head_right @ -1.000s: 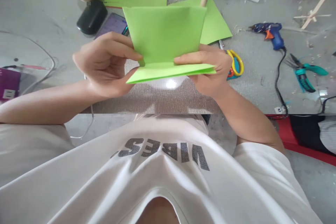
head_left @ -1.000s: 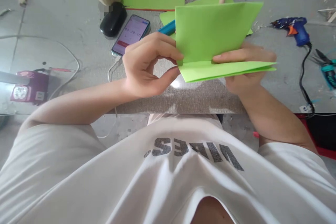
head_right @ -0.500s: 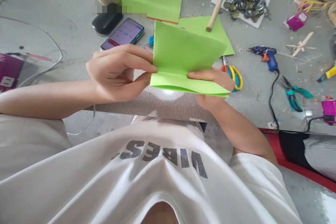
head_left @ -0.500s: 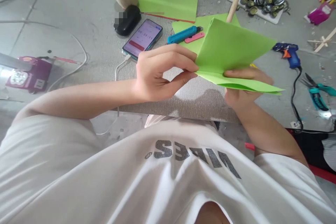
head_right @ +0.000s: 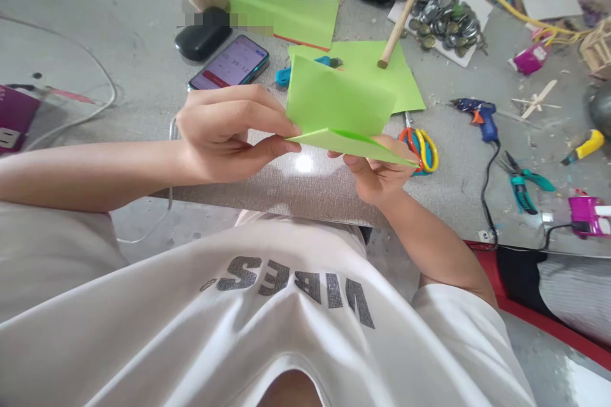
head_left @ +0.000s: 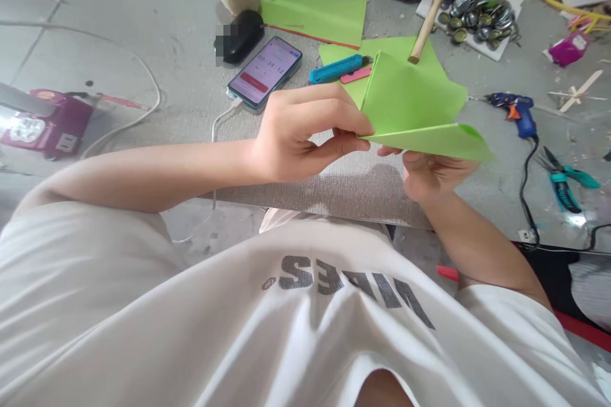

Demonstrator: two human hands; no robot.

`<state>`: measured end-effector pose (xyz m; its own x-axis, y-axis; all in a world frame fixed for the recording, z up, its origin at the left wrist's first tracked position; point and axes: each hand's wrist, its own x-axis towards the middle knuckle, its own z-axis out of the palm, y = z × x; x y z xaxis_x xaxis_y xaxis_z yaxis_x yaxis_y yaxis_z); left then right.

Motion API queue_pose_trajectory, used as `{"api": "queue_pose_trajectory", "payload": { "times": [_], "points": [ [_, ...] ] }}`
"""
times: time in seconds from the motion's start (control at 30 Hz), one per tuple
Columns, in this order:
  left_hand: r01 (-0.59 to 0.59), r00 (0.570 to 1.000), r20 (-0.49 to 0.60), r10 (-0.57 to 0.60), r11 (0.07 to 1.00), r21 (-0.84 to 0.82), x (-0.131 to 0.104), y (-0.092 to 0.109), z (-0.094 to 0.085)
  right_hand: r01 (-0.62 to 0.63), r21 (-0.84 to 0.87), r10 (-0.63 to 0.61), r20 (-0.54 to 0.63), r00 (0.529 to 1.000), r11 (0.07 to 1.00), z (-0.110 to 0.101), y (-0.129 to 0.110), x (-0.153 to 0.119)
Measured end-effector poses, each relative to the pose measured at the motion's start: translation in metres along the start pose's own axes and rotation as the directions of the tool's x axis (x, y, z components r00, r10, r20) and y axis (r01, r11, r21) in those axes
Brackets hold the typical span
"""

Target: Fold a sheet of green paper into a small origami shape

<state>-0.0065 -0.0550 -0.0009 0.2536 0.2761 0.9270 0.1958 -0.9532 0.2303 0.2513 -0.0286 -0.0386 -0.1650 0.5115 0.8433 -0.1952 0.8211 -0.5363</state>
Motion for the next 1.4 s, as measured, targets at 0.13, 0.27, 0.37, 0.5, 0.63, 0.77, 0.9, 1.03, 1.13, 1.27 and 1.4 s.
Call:
{"api": "queue_pose_trajectory", "payload": {
  "times": [0.13,0.27,0.37,0.5,0.63,0.77,0.9,1.03,1.13,1.27,1.4],
  "points": [
    [-0.035,0.999,-0.011,0.034,0.999,-0.023,0.0,-0.004,0.001,0.027,-0.011,-0.026,0.076,0.997,1.0,-0.008,0.005,-0.001],
    [0.076,0.991,0.113,-0.074,0.997,-0.014,-0.005,-0.007,-0.003,0.08,-0.068,-0.08,0.01,0.997,0.994,-0.006,0.009,0.0],
    [0.102,0.986,0.132,-0.101,0.995,0.002,-0.005,-0.005,-0.005,0.037,-0.091,-0.04,-0.031,0.999,0.995,-0.002,0.007,0.001],
    [0.004,0.999,0.04,-0.004,1.0,0.009,0.002,-0.001,-0.004,0.07,-0.152,-0.068,0.019,0.998,0.986,-0.009,0.011,0.01],
    [0.011,1.0,-0.001,-0.011,1.0,0.003,0.003,-0.001,0.0,0.136,-0.118,-0.129,0.06,0.99,0.984,-0.022,0.019,0.018],
    [0.054,0.999,0.009,-0.054,0.999,-0.003,0.001,0.0,0.0,0.206,-0.164,-0.205,0.026,0.978,0.965,-0.024,0.021,0.018],
    [0.115,0.993,0.024,-0.114,0.993,-0.033,0.001,0.006,-0.003,0.214,-0.198,-0.221,-0.014,0.975,0.957,-0.019,0.017,0.016],
    [0.096,0.995,0.036,-0.095,0.995,-0.033,0.004,0.009,-0.006,0.204,-0.234,-0.212,-0.01,0.977,0.951,-0.017,0.015,0.018],
    [0.032,0.998,0.058,-0.033,0.999,0.015,0.005,0.008,-0.007,0.208,-0.219,-0.219,-0.028,0.975,0.953,-0.017,0.014,0.02],
    [0.05,0.998,0.042,-0.053,0.997,0.064,0.001,0.009,-0.007,0.231,-0.271,-0.246,-0.022,0.969,0.934,-0.016,0.011,0.022],
    [0.101,0.992,0.063,-0.11,0.986,0.136,-0.003,0.01,-0.011,0.316,-0.289,-0.338,-0.029,0.941,0.904,-0.012,0.007,0.022]
  ]
}}
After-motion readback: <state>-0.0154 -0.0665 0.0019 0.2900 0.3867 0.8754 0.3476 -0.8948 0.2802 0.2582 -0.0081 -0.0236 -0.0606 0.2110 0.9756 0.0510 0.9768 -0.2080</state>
